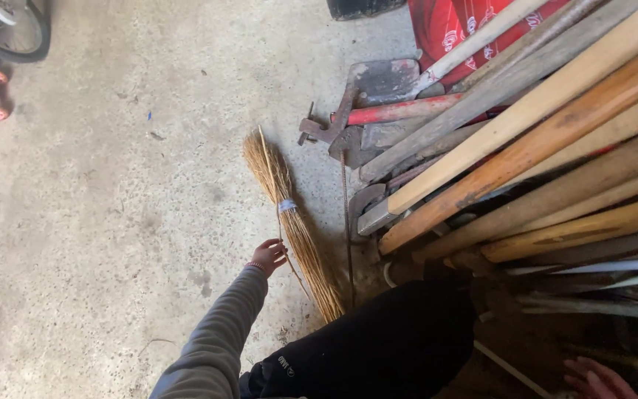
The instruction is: Sorting through a variety of long objects including wooden poles, metal rods, and mesh in a cluttered storage area.
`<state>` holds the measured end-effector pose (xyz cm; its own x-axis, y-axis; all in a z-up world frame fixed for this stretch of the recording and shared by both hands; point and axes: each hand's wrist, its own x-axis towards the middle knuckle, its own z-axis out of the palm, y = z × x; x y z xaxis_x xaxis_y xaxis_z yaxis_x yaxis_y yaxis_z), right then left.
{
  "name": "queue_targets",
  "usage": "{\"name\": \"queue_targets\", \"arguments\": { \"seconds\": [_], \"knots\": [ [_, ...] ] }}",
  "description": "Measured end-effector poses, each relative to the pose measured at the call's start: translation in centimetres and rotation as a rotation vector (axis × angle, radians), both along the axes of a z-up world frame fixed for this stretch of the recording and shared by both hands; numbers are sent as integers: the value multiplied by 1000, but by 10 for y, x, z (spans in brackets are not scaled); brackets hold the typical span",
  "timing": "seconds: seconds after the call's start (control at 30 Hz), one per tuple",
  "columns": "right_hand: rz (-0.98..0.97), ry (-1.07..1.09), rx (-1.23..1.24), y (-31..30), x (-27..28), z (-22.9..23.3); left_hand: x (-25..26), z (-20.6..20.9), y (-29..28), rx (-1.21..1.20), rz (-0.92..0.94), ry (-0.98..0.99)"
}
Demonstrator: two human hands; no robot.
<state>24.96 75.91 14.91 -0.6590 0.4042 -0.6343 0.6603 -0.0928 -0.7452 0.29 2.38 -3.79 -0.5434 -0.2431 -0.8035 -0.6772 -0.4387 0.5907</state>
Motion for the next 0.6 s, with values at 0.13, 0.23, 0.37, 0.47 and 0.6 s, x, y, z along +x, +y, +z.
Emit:
{"name": "queue_targets", "arguments": {
  "seconds": [0.13, 0.23, 0.37, 0.47, 0.6],
  "knots": [
    [-68, -71, -83, -3, 6, 8, -10, -17, -11, -545, -443, -131],
    [-126, -11, -111, -15, 9, 14, -32, -19, 3, -888, -605, 24],
    [-208, 24, -143, -6, 38, -14, -75, -6, 69, -746, -578, 556],
    [-297, 29, -84, -31, 38, 24, -82, 109, 168, -604, -719, 619],
    [-405, 22, -142, -18, 86, -21, -75, 177, 291, -297, -935, 806]
  ]
}}
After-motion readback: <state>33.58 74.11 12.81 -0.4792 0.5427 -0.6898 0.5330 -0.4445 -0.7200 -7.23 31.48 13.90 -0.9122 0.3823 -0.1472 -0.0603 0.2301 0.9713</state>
